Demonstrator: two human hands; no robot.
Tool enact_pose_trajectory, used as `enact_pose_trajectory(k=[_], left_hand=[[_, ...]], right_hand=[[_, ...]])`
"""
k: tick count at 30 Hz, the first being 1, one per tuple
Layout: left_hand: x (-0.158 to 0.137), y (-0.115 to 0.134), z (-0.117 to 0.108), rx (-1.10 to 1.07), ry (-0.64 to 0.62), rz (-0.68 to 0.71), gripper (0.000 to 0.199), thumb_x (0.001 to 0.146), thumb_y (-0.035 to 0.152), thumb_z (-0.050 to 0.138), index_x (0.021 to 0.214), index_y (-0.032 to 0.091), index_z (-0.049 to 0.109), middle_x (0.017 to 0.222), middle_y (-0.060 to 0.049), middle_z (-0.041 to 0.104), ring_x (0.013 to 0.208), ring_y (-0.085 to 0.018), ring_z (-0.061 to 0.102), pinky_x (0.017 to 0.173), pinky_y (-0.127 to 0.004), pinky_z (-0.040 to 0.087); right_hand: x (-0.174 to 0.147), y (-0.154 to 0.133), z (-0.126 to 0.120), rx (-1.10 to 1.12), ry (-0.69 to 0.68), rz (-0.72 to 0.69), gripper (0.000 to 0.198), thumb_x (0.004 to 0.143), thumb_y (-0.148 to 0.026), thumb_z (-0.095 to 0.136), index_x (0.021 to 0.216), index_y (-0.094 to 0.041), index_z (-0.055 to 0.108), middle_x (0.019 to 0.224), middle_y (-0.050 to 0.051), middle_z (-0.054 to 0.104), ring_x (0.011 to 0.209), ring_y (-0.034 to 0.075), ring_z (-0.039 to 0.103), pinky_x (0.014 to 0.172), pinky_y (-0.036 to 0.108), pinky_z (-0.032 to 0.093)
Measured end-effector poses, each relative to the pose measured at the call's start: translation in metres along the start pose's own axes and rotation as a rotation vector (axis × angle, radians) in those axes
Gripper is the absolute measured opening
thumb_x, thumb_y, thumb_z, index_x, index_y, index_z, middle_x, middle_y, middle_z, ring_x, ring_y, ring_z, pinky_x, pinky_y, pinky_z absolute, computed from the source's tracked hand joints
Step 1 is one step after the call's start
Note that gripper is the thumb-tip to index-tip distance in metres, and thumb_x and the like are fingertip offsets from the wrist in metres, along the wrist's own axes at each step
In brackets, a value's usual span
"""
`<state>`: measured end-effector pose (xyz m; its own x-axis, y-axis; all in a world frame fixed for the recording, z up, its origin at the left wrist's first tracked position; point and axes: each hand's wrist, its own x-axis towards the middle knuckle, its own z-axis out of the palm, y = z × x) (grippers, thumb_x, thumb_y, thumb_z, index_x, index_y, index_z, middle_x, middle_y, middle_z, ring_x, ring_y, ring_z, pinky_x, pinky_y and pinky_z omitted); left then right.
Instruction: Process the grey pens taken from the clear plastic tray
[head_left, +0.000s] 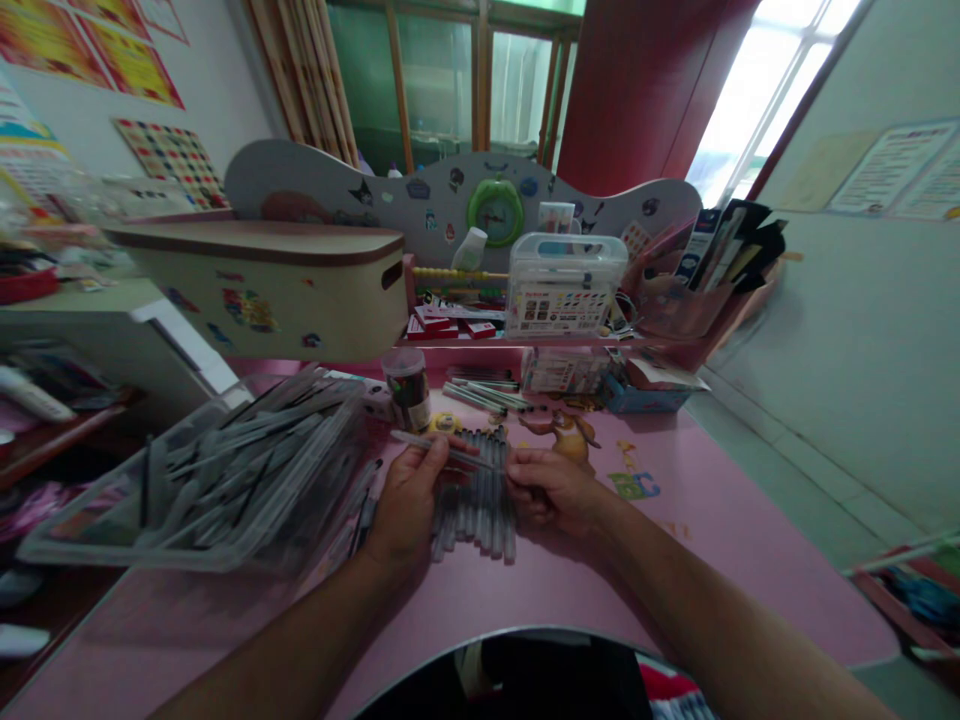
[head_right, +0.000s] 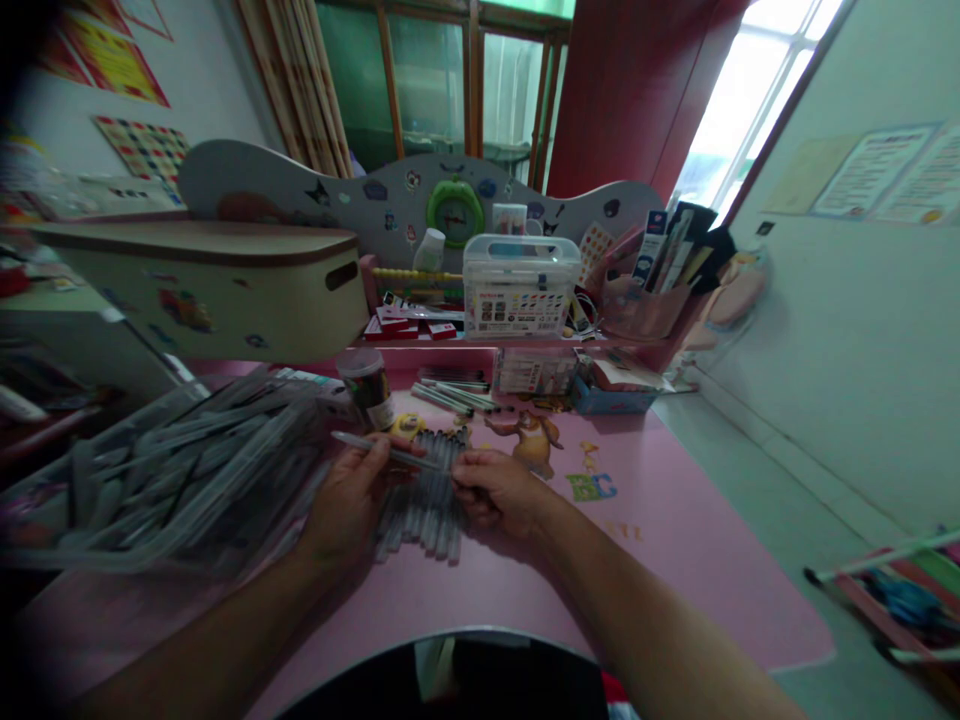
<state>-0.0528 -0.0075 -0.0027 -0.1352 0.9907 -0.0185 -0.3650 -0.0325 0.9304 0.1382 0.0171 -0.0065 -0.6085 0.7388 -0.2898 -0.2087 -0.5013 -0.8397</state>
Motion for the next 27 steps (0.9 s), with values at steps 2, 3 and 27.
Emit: enact_pose_trajectory(k=[2,3,27], left_hand=[[0.005,0.003,-0.001,-0.106,0.017,-0.002,0.026,0.088,0.04,0.067,0.083,0.014,0.069,0.087,-0.007,0.075,0.073,-0.015,0.069,0.066,-0.023,0.055],[0.008,0.004,-0.002,-0.167,0.031,-0.015,0.025,0.09,0.038,0.064,0.084,0.014,0.068,0.087,-0.008,0.075,0.074,-0.017,0.07,0.067,-0.025,0.056],[-0.01,-0.005,0.014,-0.307,-0.145,-0.409,0.017,0.086,0.025,0.069,0.076,0.012,0.062,0.06,0.001,0.055,0.047,-0.008,0.05,0.041,-0.015,0.041]], right_hand=[[-0.001,0.0,-0.002,0.018,-0.039,-0.033,0.024,0.068,-0.027,0.071,0.065,-0.02,0.047,0.047,-0.01,0.041,0.036,0.004,0.029,0.037,0.018,0.015],[-0.002,0.0,-0.004,0.012,-0.064,-0.04,0.02,0.066,-0.025,0.068,0.063,-0.019,0.049,0.046,-0.01,0.039,0.036,0.004,0.028,0.036,0.019,0.016],[0.0,0.005,-0.002,-0.217,-0.113,-0.114,0.023,0.068,-0.029,0.075,0.069,-0.017,0.055,0.054,-0.007,0.045,0.044,0.005,0.034,0.044,0.02,0.022]])
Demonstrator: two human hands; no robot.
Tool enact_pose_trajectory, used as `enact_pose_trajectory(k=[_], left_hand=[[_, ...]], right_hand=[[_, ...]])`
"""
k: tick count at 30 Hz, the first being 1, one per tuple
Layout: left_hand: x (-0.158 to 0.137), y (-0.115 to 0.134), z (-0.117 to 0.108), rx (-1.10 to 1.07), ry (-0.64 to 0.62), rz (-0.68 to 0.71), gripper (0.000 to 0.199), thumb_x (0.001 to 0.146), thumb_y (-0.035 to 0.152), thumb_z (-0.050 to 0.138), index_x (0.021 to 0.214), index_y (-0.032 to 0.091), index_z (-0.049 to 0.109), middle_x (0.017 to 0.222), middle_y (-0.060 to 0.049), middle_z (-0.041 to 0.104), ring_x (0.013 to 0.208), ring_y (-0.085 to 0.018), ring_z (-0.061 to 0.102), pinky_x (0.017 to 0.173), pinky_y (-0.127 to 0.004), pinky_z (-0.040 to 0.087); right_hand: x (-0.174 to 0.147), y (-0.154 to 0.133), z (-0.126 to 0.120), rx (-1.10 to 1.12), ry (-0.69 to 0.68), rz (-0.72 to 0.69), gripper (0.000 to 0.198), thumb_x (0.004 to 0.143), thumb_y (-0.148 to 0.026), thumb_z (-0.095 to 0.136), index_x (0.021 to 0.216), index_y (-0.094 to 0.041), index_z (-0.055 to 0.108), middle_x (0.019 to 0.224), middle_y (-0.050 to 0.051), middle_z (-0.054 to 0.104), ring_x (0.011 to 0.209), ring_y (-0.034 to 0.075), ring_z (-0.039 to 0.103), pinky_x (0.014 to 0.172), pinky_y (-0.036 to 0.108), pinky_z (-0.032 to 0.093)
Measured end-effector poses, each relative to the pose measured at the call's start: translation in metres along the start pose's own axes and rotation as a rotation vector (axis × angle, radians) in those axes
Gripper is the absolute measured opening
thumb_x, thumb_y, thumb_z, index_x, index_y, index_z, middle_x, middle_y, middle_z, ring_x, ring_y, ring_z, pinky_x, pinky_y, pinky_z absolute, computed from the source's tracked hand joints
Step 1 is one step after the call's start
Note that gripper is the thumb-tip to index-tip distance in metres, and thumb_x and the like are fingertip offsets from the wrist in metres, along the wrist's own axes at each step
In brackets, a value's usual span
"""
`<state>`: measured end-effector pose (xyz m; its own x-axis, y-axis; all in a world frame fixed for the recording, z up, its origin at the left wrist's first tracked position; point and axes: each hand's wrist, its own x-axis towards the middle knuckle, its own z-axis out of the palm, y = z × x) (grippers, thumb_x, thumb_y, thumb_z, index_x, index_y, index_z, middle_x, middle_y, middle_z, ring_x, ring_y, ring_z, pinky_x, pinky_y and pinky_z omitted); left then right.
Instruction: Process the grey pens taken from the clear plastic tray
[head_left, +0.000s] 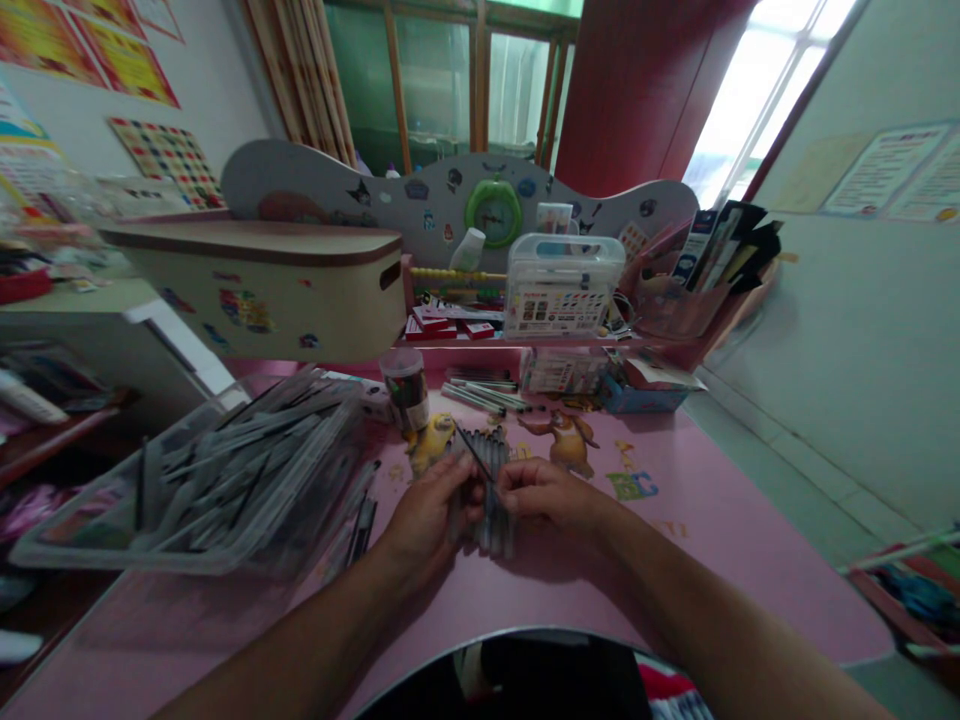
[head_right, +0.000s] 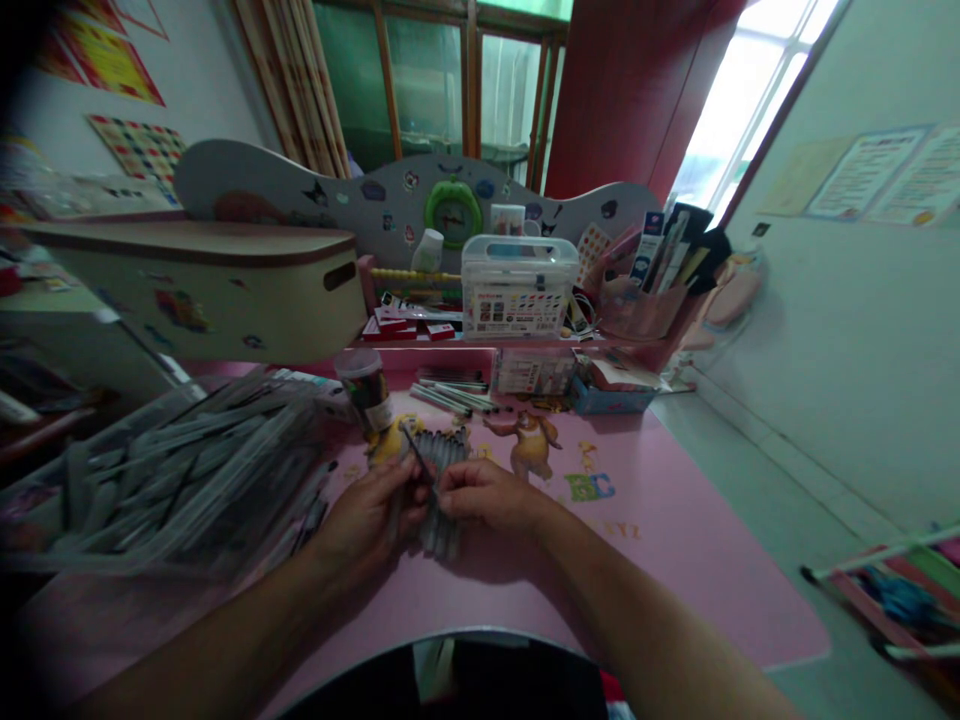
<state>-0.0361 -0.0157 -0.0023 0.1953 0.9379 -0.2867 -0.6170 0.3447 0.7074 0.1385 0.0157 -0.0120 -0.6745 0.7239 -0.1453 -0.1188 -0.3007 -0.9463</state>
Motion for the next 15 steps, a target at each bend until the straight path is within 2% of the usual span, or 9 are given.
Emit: enact_pose_trajectory(k=[3,7,12,15], left_hand=[[0.0,0.009,0.002,-0.079,0.102,-0.027,0.022,0.092,0.013,0.053,0.071,0.012,0.061,0.068,-0.004,0.062,0.061,-0.013,0.062,0.051,-0.021,0.054],[0.0,0.012,0.004,-0.116,0.123,-0.079,0.029,0.097,0.014,0.046,0.072,0.011,0.062,0.074,-0.008,0.066,0.064,-0.016,0.065,0.057,-0.029,0.059],[0.003,0.006,0.002,-0.12,0.144,-0.042,0.018,0.096,0.015,0.05,0.086,0.011,0.064,0.077,-0.008,0.067,0.065,-0.017,0.067,0.055,-0.029,0.059],[0.003,0.004,0.0,-0.131,0.118,-0.035,0.011,0.094,0.012,0.054,0.097,0.012,0.064,0.08,-0.007,0.067,0.067,-0.016,0.067,0.057,-0.027,0.059]], right_hand=[[0.0,-0.003,0.001,0.029,-0.01,0.004,0.017,0.063,-0.024,0.07,0.069,-0.018,0.055,0.049,-0.009,0.042,0.04,0.005,0.03,0.04,0.021,0.017],[0.002,-0.001,0.007,0.006,0.013,0.015,0.015,0.065,-0.024,0.069,0.069,-0.019,0.055,0.046,-0.01,0.04,0.038,0.005,0.028,0.04,0.021,0.018],[0.005,0.006,0.015,-0.02,0.099,-0.012,0.03,0.065,-0.034,0.08,0.068,-0.018,0.054,0.059,-0.003,0.055,0.05,0.009,0.047,0.049,0.022,0.034],[0.004,0.005,0.017,-0.083,0.092,-0.046,0.035,0.066,-0.038,0.082,0.067,-0.018,0.055,0.065,-0.001,0.058,0.058,0.011,0.053,0.056,0.025,0.04]])
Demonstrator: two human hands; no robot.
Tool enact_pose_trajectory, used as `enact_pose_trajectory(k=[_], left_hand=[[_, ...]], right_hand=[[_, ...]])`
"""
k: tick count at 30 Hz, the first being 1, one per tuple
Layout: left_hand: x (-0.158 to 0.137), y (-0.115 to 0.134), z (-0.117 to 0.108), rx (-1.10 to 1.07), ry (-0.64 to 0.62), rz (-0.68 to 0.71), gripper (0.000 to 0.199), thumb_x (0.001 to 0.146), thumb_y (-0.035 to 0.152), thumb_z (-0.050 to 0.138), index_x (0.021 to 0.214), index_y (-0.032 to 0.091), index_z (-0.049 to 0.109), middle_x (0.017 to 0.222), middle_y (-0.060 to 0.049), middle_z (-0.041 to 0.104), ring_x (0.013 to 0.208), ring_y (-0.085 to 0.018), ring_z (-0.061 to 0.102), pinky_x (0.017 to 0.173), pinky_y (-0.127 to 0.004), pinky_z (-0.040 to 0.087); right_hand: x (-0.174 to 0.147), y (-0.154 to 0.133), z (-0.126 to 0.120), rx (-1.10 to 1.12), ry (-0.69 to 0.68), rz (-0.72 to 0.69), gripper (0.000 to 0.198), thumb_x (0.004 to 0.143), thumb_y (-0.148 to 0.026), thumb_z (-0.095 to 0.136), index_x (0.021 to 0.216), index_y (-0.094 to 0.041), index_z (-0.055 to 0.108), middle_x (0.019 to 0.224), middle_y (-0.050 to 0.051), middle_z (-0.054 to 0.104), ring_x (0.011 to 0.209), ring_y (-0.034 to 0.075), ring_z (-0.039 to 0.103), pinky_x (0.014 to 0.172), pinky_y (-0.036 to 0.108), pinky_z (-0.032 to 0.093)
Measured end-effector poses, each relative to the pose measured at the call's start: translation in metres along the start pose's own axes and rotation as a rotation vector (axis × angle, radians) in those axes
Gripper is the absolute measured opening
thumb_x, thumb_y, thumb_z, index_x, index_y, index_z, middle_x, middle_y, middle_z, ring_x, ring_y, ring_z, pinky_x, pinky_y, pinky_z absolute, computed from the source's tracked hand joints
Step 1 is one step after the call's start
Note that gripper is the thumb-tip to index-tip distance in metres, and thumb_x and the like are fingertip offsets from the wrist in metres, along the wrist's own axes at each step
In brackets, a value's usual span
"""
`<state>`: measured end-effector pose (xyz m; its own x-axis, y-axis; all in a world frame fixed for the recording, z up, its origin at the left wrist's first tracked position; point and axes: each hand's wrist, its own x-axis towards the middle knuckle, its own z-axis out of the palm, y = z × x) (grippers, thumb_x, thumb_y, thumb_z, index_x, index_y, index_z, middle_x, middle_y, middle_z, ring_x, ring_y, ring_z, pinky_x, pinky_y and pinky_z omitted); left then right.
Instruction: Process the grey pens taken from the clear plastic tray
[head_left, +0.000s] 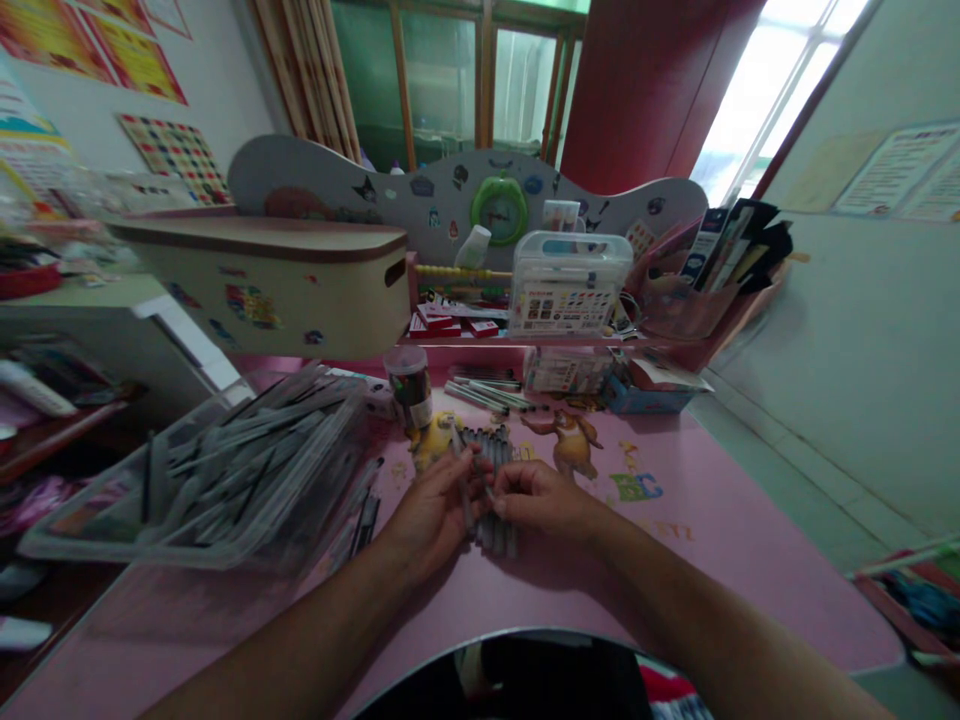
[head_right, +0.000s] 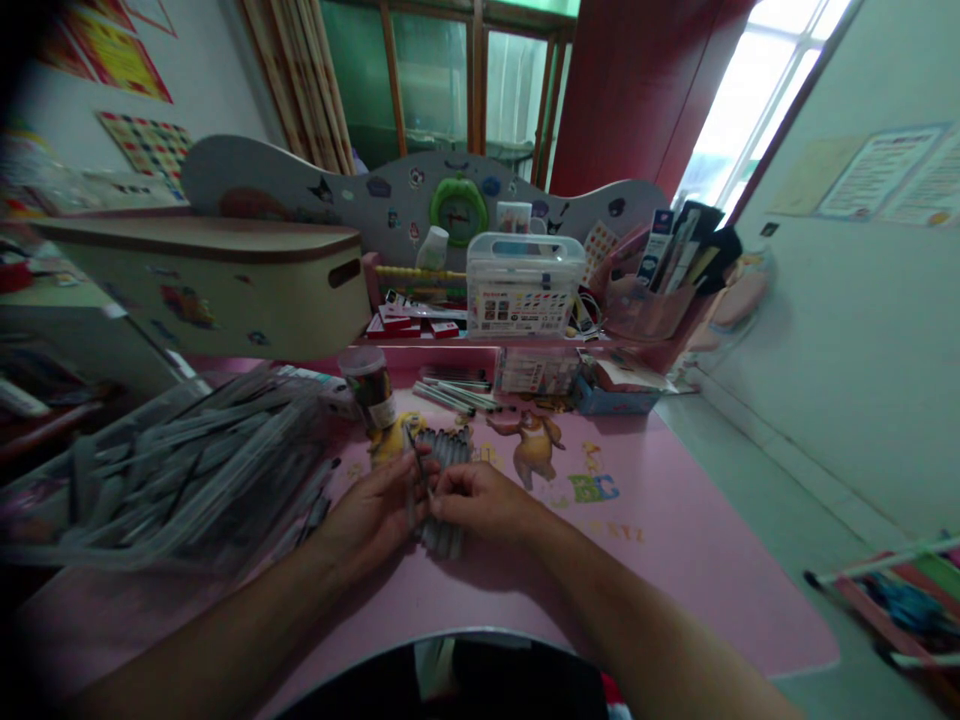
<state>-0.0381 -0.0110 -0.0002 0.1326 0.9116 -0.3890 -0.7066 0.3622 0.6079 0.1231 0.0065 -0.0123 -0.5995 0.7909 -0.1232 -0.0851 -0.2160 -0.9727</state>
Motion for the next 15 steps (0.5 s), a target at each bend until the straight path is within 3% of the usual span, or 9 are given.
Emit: enact_pose_trajectory(k=[4,7,9,12,15], left_hand=[[-0.001,0.004,0.001,-0.041,-0.032,-0.061,0.013,0.094,0.007,0.051,0.095,0.012,0.062,0.069,-0.002,0.059,0.052,-0.01,0.058,0.046,-0.018,0.051],[-0.004,0.008,0.005,-0.113,-0.044,-0.186,0.019,0.098,0.011,0.045,0.088,0.01,0.061,0.064,-0.001,0.055,0.041,-0.005,0.046,0.033,-0.01,0.032],[-0.007,0.008,0.007,-0.143,-0.037,-0.278,0.023,0.099,0.013,0.043,0.084,0.009,0.06,0.065,-0.003,0.057,0.039,-0.003,0.045,0.03,-0.009,0.026],[-0.009,0.003,0.007,-0.144,0.015,-0.371,0.022,0.099,0.013,0.045,0.084,0.009,0.06,0.07,-0.007,0.063,0.048,-0.009,0.06,0.04,-0.013,0.046],[-0.009,-0.004,0.005,-0.146,0.003,-0.374,0.017,0.097,0.011,0.048,0.092,0.008,0.064,0.083,-0.013,0.071,0.074,-0.02,0.074,0.067,-0.029,0.062]], right_hand=[[-0.004,-0.01,0.0,-0.001,0.033,-0.025,0.024,0.071,-0.033,0.074,0.075,-0.018,0.056,0.062,-0.003,0.055,0.051,0.008,0.046,0.048,0.021,0.034],[-0.006,-0.016,0.002,-0.029,0.224,-0.163,0.012,0.08,-0.027,0.06,0.09,-0.02,0.055,0.057,-0.008,0.051,0.043,0.007,0.036,0.042,0.019,0.026],[-0.008,-0.017,0.004,-0.143,0.368,-0.325,0.014,0.086,-0.023,0.051,0.1,-0.021,0.054,0.062,-0.006,0.056,0.042,0.007,0.038,0.041,0.02,0.029],[-0.015,-0.015,0.01,-0.402,0.491,-0.573,0.028,0.088,-0.014,0.043,0.113,-0.023,0.052,0.086,0.0,0.068,0.049,0.008,0.052,0.049,0.022,0.043],[-0.021,-0.014,0.015,-0.693,0.478,-0.754,0.044,0.082,-0.005,0.042,0.121,-0.024,0.053,0.104,0.006,0.069,0.078,0.016,0.069,0.074,0.032,0.055]])
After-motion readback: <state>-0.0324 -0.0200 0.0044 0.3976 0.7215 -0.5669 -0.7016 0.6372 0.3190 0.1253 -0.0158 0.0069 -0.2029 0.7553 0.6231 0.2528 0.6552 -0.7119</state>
